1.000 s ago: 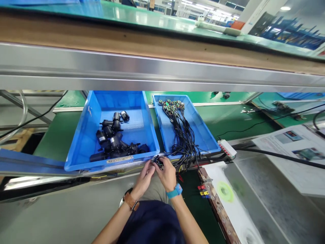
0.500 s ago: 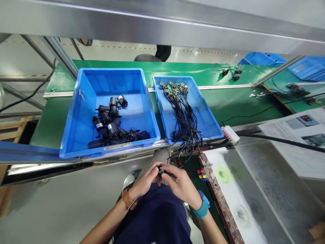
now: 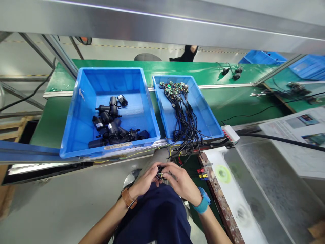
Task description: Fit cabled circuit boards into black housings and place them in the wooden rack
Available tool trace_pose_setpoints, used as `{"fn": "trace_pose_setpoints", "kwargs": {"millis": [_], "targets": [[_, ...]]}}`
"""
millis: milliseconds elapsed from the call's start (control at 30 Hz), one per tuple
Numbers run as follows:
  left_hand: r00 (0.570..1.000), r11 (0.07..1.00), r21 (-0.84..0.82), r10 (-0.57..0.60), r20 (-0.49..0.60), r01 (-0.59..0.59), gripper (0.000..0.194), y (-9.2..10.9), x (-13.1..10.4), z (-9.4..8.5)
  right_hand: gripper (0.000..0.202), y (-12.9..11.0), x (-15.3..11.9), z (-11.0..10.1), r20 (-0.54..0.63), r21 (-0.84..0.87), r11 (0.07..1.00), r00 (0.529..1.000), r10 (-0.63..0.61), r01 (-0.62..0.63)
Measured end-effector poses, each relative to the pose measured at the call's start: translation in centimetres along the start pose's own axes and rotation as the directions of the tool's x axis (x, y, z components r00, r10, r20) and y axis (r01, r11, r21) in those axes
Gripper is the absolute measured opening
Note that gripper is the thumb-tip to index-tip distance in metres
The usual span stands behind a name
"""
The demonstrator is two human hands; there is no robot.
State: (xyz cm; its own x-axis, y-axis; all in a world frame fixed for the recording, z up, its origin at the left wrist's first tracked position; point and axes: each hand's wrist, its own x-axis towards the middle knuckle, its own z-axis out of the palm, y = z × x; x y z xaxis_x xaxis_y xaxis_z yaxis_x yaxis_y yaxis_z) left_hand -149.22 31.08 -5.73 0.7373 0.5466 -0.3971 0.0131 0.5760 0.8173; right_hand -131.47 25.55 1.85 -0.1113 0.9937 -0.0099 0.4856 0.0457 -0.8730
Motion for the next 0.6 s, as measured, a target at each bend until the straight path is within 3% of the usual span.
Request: {"fn": "trace_pose_setpoints", "kwargs": {"millis": [167,400,500,600], "targets": [[0.999,0.985,0.164,0.047,0.000,-0.046,0.065,0.5,-0.1,0.2,0.017,-0.1,0.0,0.5,-0.073,-0.037,0.999,0.997,-0.005,0.002],[0.993,0.971,0.211,0.101,0.054,-0.111,0.057,0.9,-0.4,0.1,0.017,-1.3,0.1,1.4,-0.181,-0.120,0.989,0.981,0.065,-0.087],[0.985,0.958,0.243,0.128,0.116,-0.153,0.050,1.3,-0.7,-0.2,0.008,-1.3,0.1,1.6,-0.232,-0.049,0.987,0.963,0.137,-0.153],[0.986,0.947,0.284,0.122,0.111,-0.149,0.048,1.6,-0.8,-0.2,0.007,-1.2,0.2,1.5,-0.210,-0.003,0.970,0.948,0.239,-0.245]]}}
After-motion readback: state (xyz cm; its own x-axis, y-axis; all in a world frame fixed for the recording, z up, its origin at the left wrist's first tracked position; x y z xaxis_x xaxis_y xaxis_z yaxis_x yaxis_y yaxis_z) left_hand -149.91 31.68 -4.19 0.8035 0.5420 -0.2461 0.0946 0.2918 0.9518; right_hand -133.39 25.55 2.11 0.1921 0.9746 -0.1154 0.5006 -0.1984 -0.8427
